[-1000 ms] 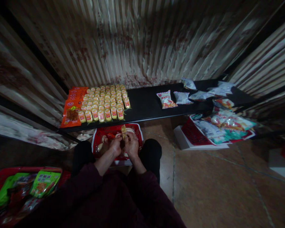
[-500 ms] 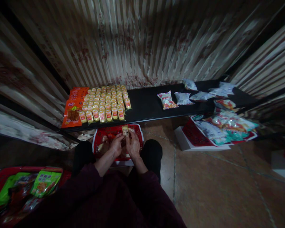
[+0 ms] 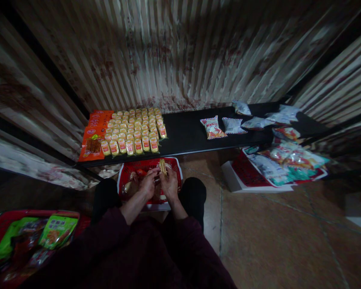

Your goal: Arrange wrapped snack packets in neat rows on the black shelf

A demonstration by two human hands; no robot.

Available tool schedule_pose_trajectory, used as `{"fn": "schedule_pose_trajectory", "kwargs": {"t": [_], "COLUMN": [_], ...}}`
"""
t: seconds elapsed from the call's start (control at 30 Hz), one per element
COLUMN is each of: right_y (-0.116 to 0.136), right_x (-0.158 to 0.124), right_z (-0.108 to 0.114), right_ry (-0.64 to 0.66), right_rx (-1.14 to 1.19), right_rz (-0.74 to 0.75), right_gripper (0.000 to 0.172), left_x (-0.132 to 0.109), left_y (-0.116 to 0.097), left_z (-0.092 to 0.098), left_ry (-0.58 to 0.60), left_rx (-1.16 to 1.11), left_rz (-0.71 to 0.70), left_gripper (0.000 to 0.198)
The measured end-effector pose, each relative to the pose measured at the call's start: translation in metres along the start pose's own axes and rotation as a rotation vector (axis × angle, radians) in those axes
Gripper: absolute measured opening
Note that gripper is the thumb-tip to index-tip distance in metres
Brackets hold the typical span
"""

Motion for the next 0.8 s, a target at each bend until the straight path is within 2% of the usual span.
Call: {"fn": "schedule_pose_trajectory", "kwargs": {"t": [0.1, 0.4, 0.57, 0.8], "right_y": [-0.004, -0.011, -0.013, -0.011], "right_x": [0.001, 0.000, 0.000, 0.005], "right_z": [0.003, 0.005, 0.007, 0.012], "right_ry": [-0.012, -0.002, 0.020, -0.007], "right_rx": [-0.015, 0.172, 0.134, 0.075], "right_rz": [-0.027, -0.091, -0.110, -0.097], "right_gripper": [0.046, 0.050, 0.047, 0.053], "left_x": [0.000, -0.001, -0.001, -0.002], "left_y": [-0.001, -0.004, -0.001, -0.005], "left_z": [-0.001, -0.003, -0.002, -0.009], "left_ry": [0.003, -0.026, -0.056, -0.042], "left_rx": [0.047, 0.131, 0.108, 0.148], "left_rz": [-0.012, -0.025, -0.018, -0.051], "left_gripper": [0.022, 0.024, 0.020, 0.028]}}
Point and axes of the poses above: each hand's wrist, its own x-axis towards the middle knuckle, its own z-axis out of the back of the hand, y = z × x, the point moved 6 cm from there along x, towards the middle knuckle, and after that the axes turned 11 degrees about y, right-handed, at the moved point
